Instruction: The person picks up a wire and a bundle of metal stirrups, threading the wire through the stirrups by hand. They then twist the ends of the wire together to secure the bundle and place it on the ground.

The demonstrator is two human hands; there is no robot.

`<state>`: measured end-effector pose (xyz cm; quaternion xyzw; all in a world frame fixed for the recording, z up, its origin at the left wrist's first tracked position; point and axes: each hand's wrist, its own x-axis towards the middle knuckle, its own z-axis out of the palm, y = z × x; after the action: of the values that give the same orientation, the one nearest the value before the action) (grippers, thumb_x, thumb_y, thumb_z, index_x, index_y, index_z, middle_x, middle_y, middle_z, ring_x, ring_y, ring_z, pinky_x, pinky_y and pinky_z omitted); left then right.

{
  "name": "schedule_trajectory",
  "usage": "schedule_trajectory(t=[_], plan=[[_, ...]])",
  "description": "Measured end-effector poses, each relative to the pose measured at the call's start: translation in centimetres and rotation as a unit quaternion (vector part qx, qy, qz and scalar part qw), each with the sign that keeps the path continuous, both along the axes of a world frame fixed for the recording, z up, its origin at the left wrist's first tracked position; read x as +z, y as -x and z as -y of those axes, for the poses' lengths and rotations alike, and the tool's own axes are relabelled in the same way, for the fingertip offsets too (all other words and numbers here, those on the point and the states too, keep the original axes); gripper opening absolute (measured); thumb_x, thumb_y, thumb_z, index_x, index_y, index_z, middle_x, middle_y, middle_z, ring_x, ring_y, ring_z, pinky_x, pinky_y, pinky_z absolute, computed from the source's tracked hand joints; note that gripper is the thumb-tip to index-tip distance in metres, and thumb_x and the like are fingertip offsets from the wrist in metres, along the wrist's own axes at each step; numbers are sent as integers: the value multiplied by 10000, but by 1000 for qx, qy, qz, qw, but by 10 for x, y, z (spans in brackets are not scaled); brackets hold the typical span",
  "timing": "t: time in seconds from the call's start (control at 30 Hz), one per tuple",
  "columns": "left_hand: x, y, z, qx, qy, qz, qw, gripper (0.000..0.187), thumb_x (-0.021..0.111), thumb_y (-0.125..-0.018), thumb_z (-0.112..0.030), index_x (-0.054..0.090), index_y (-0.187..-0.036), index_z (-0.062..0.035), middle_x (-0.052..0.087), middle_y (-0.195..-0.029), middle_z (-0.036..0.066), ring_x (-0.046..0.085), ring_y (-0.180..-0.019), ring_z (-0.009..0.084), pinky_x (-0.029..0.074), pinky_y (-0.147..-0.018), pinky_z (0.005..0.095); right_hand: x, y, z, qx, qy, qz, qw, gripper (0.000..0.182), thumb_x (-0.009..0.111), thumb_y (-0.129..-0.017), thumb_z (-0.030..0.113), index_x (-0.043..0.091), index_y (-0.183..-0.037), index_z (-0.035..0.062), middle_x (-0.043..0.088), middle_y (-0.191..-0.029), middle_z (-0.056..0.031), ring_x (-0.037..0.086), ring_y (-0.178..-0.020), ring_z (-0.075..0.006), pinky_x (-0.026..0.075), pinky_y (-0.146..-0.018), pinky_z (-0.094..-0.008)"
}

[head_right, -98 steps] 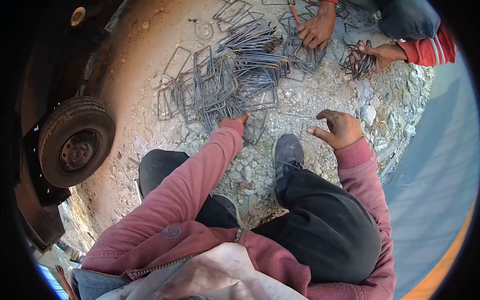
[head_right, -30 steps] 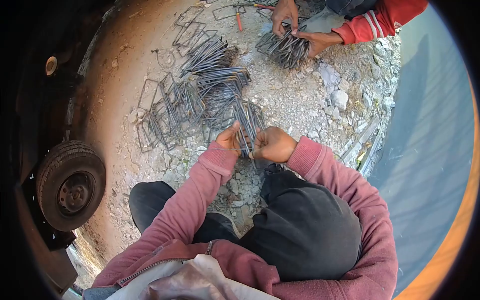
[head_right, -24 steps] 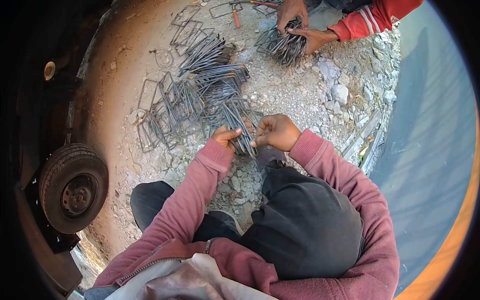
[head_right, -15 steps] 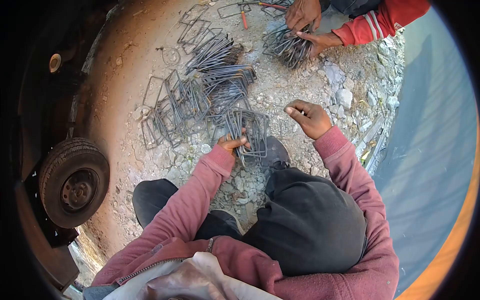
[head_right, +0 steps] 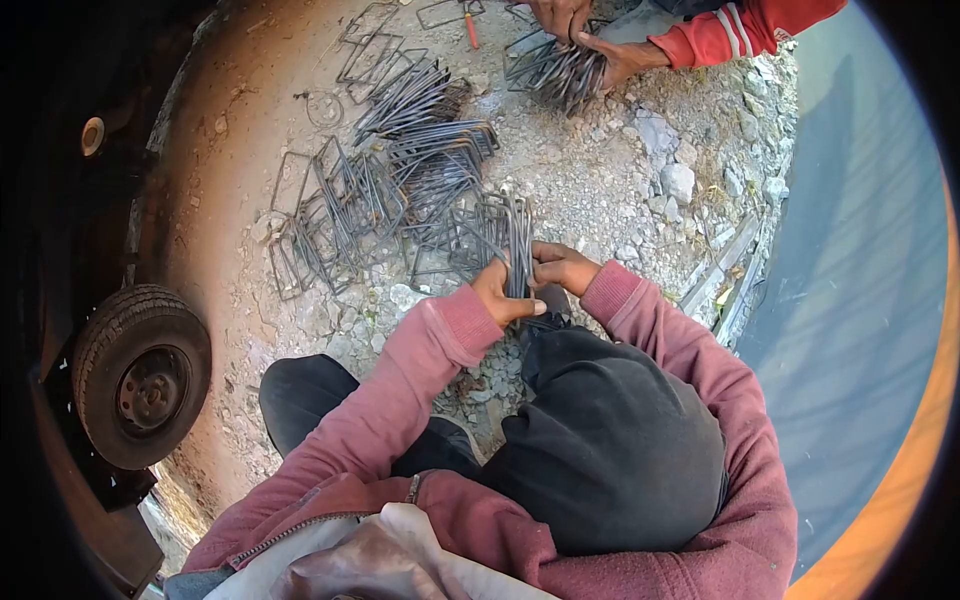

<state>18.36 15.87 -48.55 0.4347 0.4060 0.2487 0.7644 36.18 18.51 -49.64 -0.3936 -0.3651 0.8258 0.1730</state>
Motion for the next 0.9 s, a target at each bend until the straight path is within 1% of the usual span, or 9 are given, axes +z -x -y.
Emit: schedule_trajectory(t=[0.1,0.13,0.33,0.4,0.47,0.67,0.77,0.87,0.9], plan=[[20,-16,21,-95,-294,-370,876,705,675,-666,-128,325,-1239,85,431,-1168,212,467,-1082,286,398,-914,366,-1,3,7,-97,143,-113,978,410,592,-712,116,484,-1094,11,566,-982,-88,558,-902,-209,425,-836,-321],[40,-12,13,-235,-250,-438,831,718,653,-680,-205,318,-1235,103,319,-1265,269,403,-1136,364,381,-930,403,-4,4,11,-119,154,-109,975,418,601,-701,114,483,-1090,15,566,-976,-93,560,-891,-209,429,-829,-321],[63,-10,0,-271,-196,-446,830,623,614,-726,-144,332,-1231,88,329,-1282,259,388,-1172,362,402,-930,387,-5,13,12,-172,149,-42,973,248,644,-700,117,569,-908,6,605,-795,-77,591,-738,-178,463,-723,-293],[7,-3,8,-75,53,-157,983,536,570,-773,-102,351,-1230,72,393,-1232,222,410,-1160,315,410,-922,388,4,14,7,-188,149,-10,971,196,658,-706,129,593,-831,-6,611,-725,-69,593,-668,-162,470,-663,-266],[4,1,-1,191,290,9,938,390,514,-856,-87,416,-1205,56,509,-1126,156,508,-1051,218,453,-873,360,-6,8,3,-204,110,49,972,193,675,-707,151,602,-786,-9,613,-703,-67,587,-632,-146,460,-607,-246],[0,-10,-19,297,88,44,950,322,546,-872,-225,520,-1074,24,591,-999,152,590,-903,229,477,-825,356,9,10,-14,-65,37,214,974,313,717,-689,293,612,-770,10,630,-724,-77,582,-615,-142,445,-570,-246],[-7,9,-30,329,164,50,929,370,541,-872,-244,501,-1093,50,601,-955,168,608,-843,225,524,-753,318,36,-2,-24,92,-297,347,885,331,726,-667,300,616,-800,17,634,-720,-99,599,-643,-195,461,-601,-297],[-9,36,-41,362,180,17,915,389,526,-879,-252,496,-1089,74,601,-937,173,619,-798,220,546,-715,297,16,-49,-28,207,-241,405,857,301,714,-672,284,625,-773,14,627,-696,-128,609,-697,-223,471,-645,-331],[-9,47,-46,368,169,6,914,397,520,-881,-254,492,-1093,80,602,-926,173,621,-790,221,548,-710,296,-6,-72,-18,109,-210,374,896,247,702,-700,242,634,-752,11,608,-633,-81,569,-590,-174,447,-560,-301]])
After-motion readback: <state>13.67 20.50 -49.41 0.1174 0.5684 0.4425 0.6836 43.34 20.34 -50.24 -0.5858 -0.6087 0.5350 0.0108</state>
